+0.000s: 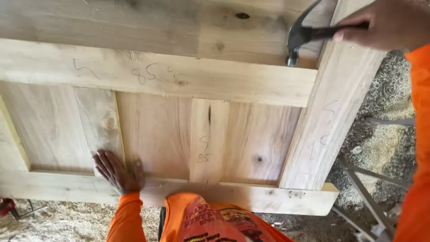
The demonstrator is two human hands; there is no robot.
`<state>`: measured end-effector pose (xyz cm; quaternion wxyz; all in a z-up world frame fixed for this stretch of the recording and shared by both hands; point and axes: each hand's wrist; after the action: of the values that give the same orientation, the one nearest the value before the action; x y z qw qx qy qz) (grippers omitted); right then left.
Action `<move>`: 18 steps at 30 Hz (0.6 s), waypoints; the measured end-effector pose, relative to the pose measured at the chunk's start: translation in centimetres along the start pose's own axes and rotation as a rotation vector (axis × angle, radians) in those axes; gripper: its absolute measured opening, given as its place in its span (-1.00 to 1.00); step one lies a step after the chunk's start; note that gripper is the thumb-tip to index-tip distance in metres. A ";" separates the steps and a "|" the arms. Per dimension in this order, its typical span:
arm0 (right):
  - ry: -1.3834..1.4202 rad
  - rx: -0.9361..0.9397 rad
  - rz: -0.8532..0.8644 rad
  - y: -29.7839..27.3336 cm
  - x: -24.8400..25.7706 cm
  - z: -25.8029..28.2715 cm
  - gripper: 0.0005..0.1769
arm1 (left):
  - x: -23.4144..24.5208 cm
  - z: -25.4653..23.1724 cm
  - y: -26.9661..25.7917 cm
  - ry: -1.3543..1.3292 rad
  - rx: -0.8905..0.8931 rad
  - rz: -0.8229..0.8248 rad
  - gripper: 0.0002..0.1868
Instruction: The person hammers nails into a horizontal board on a large wooden frame panel held by bar clamps, taking nails one at a time from a yellow bucket and driving them in with a claw hammer, repositioning along the board between nails.
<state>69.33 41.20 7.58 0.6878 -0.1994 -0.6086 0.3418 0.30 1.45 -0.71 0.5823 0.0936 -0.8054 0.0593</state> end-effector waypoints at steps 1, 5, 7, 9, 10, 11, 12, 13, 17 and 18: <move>-0.079 0.018 -0.054 -0.1 -1.2 -2.1 -0.65 | 0.2 -0.1 -0.4 -0.018 -0.021 0.005 -0.03; -0.005 0.210 -0.193 1.8 -5.1 -5.9 -0.62 | -0.2 0.8 -1.4 0.037 0.024 0.026 -0.04; -0.093 0.152 -0.085 -1.1 0.0 2.8 -0.62 | -0.2 1.0 -1.3 0.047 0.032 0.029 -0.04; -0.086 0.021 0.005 -1.0 1.1 5.2 -0.64 | -0.9 0.7 -0.9 0.029 0.031 0.020 -0.04; -0.069 -0.127 0.112 -1.3 1.2 6.7 -0.65 | -0.6 0.8 -1.5 0.010 0.023 0.038 -0.03; -0.084 -0.070 0.100 0.8 0.5 7.4 -0.65 | -0.4 0.8 -1.4 0.040 0.062 0.003 -0.03; 0.106 0.139 -0.073 3.1 -0.2 8.3 -0.65 | -0.3 0.8 -1.2 0.032 0.070 0.006 -0.03; 0.306 0.326 -0.235 4.4 -0.9 8.7 -0.62 | -0.3 0.6 -1.1 0.011 0.071 0.020 -0.02; 0.404 0.351 -0.285 6.4 -0.7 19.6 -0.61 | -0.3 0.1 -1.1 -0.033 0.118 0.013 0.00; 0.480 0.367 -0.301 7.4 -0.7 22.1 -0.62 | -0.4 0.2 -1.1 -0.044 0.113 0.018 -0.03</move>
<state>46.14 42.67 5.92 0.8786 -0.0549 -0.3805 0.2833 0.50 0.35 -1.20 0.5577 0.1204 -0.8142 0.1077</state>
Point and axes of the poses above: each hand's wrist, its own y-axis towards the middle knuckle, its own x-axis out of the back of the hand, z = x × y, and after that the axes turned 2 degrees about -z, right-handed
